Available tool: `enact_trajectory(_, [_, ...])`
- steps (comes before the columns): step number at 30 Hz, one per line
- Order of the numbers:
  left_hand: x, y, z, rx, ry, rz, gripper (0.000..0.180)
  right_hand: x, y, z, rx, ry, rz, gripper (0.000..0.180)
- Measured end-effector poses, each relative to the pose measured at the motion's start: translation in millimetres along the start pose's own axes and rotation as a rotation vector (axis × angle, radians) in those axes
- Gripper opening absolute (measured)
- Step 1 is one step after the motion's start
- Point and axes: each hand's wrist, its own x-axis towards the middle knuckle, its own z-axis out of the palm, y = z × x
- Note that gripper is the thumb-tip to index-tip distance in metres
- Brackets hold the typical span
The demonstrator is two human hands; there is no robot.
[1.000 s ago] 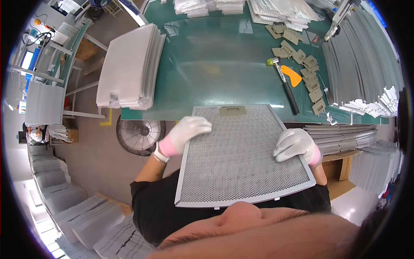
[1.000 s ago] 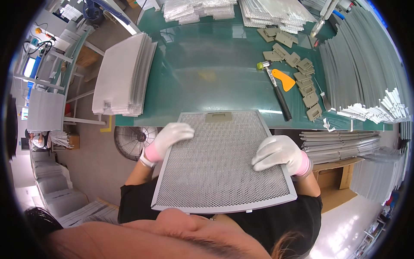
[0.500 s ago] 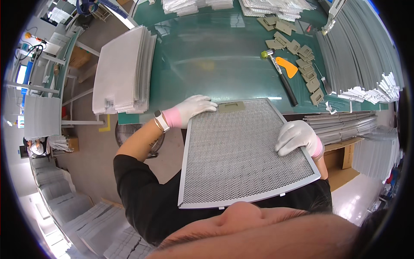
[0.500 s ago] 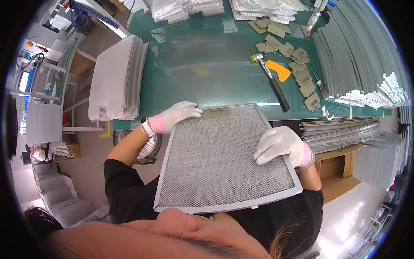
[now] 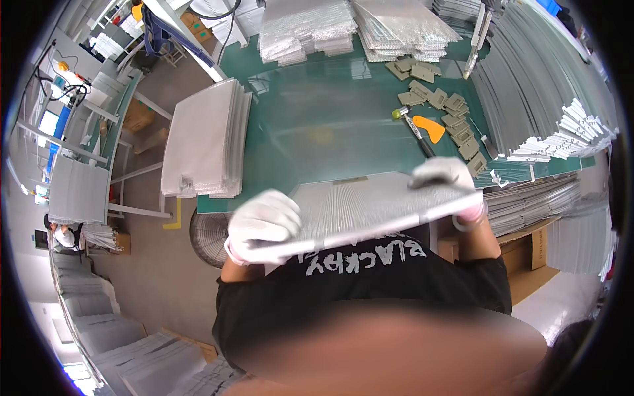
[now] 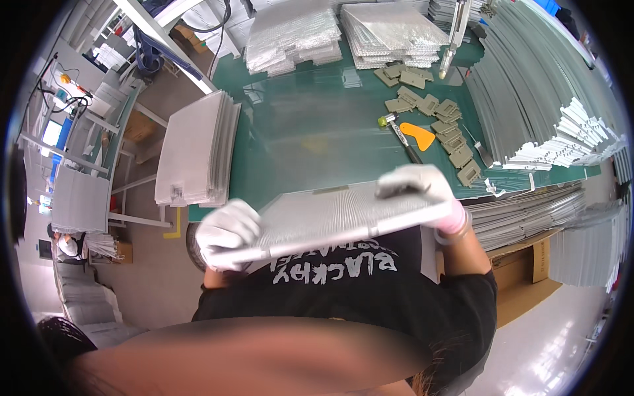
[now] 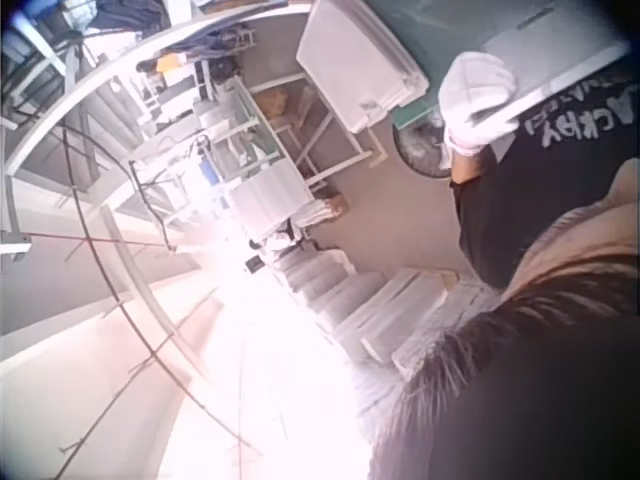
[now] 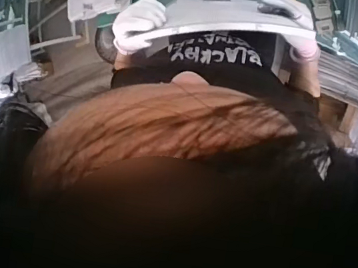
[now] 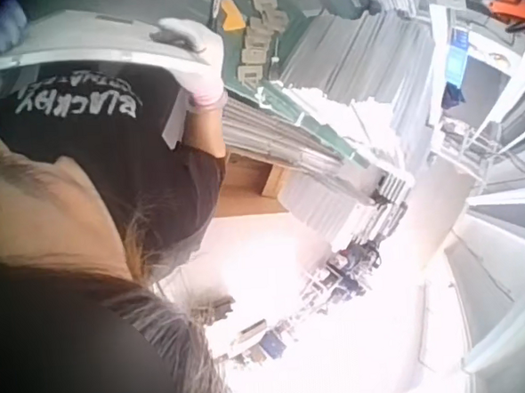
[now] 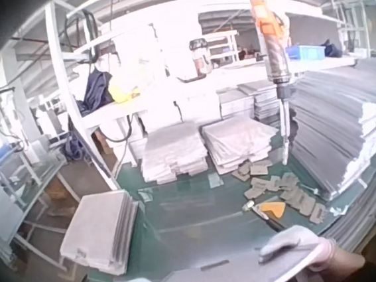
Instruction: Assembling metal mesh filters by attaching a frame, securing it with a power drill, and using a hammer to tap components into place.
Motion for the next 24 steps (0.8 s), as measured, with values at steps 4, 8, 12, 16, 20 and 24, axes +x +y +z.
enact_trajectory(4, [7.2, -12.9, -3.6, 0.433, 0.453, -0.039, 0.021, 28.1, 9.5, -3.2, -0.105, 0.316, -0.051, 0.039])
enact_trajectory(8, [10.8, -38.2, -35.5, 0.542, 0.638, -0.133, 0.014, 48.9, 30.2, -7.7, 0.036, 0.411, 0.044, 0.034])
enact_trajectory(12, [13.9, -50.7, -42.4, 0.456, 0.871, -0.232, 0.018, 64.8, 42.1, -5.3, 0.164, 0.421, -0.019, 0.035])
enact_trajectory(16, [6.5, -60.8, -47.0, 0.492, 0.864, -0.224, 0.017, 70.3, 47.8, -1.0, 0.240, 0.449, -0.028, 0.035])
enact_trajectory(20, [6.0, -61.2, -44.8, 0.489, 0.812, -0.171, 0.024, 68.8, 47.0, 1.4, 0.254, 0.489, -0.025, 0.036])
enact_trajectory(24, [21.1, -62.7, -25.8, 0.638, 0.913, -0.069, 0.049, 64.5, 51.5, -2.3, 0.231, 0.512, -0.006, 0.037])
